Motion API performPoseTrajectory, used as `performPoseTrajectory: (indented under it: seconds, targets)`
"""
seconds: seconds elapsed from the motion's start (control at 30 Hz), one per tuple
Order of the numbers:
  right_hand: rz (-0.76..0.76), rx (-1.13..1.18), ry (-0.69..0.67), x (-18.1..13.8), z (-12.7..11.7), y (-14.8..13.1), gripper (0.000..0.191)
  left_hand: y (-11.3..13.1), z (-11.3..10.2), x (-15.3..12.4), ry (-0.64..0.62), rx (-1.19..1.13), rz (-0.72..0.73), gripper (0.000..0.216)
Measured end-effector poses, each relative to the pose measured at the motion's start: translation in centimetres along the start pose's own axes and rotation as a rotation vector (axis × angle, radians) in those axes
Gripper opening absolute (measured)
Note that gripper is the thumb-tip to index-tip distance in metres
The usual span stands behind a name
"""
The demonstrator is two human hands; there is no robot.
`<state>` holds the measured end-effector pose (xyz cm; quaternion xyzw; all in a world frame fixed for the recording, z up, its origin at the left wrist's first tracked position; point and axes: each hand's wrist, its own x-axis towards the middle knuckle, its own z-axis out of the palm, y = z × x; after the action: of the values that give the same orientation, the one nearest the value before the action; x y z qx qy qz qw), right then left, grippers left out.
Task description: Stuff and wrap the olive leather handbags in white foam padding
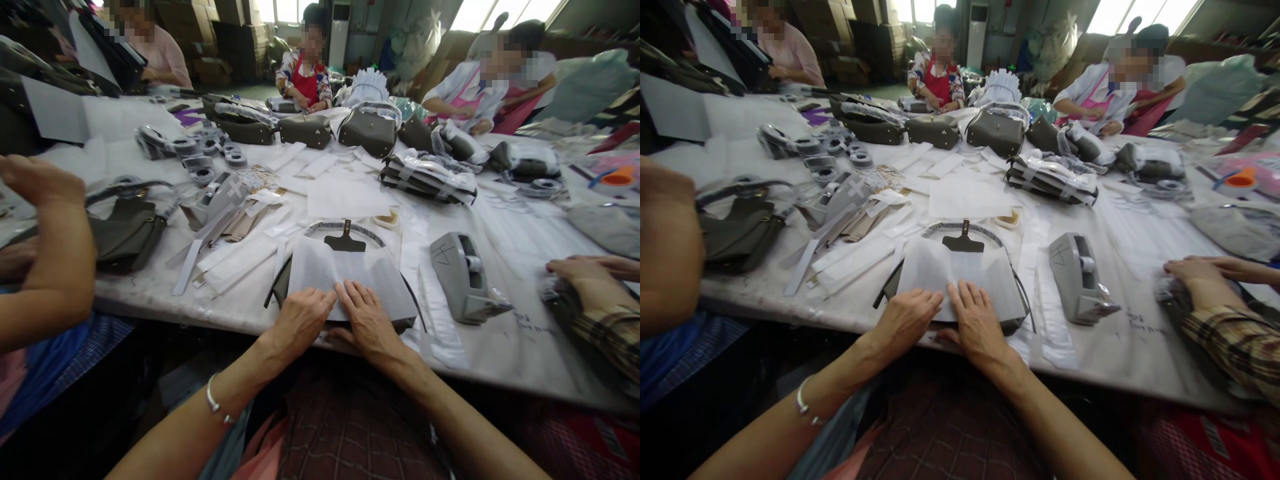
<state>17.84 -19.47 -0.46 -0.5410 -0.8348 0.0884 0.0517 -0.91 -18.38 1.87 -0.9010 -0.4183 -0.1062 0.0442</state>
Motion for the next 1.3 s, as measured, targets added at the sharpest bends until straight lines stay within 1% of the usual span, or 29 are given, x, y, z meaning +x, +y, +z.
performPoseTrajectory:
  seconds: [0.03,0.1,0.17,0.2,0.27,0.3,0.37,0.43,0.5,0.57,0.63,0.7,0.77,0.83,0.93,1.0,1.03,1.1,1.17,1.23,1.3]
  targets:
    - [0.002,-0.005,0.004,0.0,0.2,0.0,0.084,0.2,-0.1,0.6,-0.019,0.009,0.013,0.009]
    - [0.001,0.025,-0.015,0.1,0.2,0.2,0.087,0.2,0.0,1.6,-0.034,-0.015,0.082,0.017]
    - [-0.005,0.109,-0.077,0.3,-0.2,0.8,0.088,0.0,0.4,2.1,-0.043,-0.089,0.145,0.021]
    - [-0.006,0.164,-0.117,0.4,-0.5,1.2,0.085,-0.3,0.8,2.2,-0.052,-0.133,0.158,0.020]
    - [-0.009,0.268,-0.193,0.8,-1.4,2.0,0.072,-0.9,1.6,2.1,-0.059,-0.222,0.144,0.017]
    - [-0.015,0.305,-0.217,1.0,-1.9,2.4,0.065,-1.1,1.9,1.9,-0.050,-0.267,0.129,0.017]
    - [-0.038,0.335,-0.222,1.5,-3.0,2.8,0.053,-1.5,2.6,1.6,0.003,-0.360,0.092,0.018]
    - [-0.056,0.318,-0.198,2.1,-4.0,2.6,0.044,-1.6,3.2,1.4,0.077,-0.432,0.049,0.022]
    - [-0.037,0.255,-0.180,2.9,-5.1,2.0,0.036,-1.6,3.6,1.3,0.129,-0.453,0.020,0.026]
    - [0.012,0.152,-0.183,3.8,-5.9,1.3,0.030,-1.5,3.9,1.3,0.149,-0.441,0.015,0.027]
    - [0.059,0.057,-0.185,4.6,-6.1,0.9,0.025,-1.4,4.1,1.3,0.146,-0.419,0.015,0.025]
    - [0.055,0.054,-0.150,5.2,-5.6,1.3,0.020,-1.2,4.0,1.3,0.130,-0.391,0.004,0.019]
    - [0.017,0.167,-0.086,5.2,-4.5,2.1,0.019,-1.0,3.7,1.5,0.096,-0.359,-0.020,0.013]
    - [-0.015,0.297,0.007,4.7,-2.9,3.0,0.020,-0.8,3.2,1.8,0.051,-0.323,-0.055,0.008]
    - [-0.011,0.369,0.183,3.5,-1.0,3.8,0.021,-0.7,2.6,2.2,-0.006,-0.268,-0.101,0.009]
    - [0.004,0.393,0.263,3.0,-0.4,3.8,0.020,-0.8,2.4,2.4,0.009,-0.250,-0.097,0.011]
    - [0.005,0.413,0.280,2.9,-0.3,3.8,0.020,-0.9,2.5,2.3,0.036,-0.250,-0.071,0.014]
    - [-0.017,0.462,0.292,2.9,-0.3,3.8,0.019,-1.1,2.9,2.0,0.106,-0.260,0.032,0.019]
    - [-0.044,0.503,0.287,3.1,-0.3,3.9,0.019,-1.3,3.4,1.6,0.165,-0.281,0.125,0.019]
    - [-0.047,0.512,0.272,3.3,-0.2,4.1,0.020,-1.3,3.8,1.2,0.203,-0.306,0.143,0.018]
    - [-0.048,0.481,0.244,3.4,0.0,4.3,0.020,-1.2,4.1,1.1,0.220,-0.323,0.110,0.018]
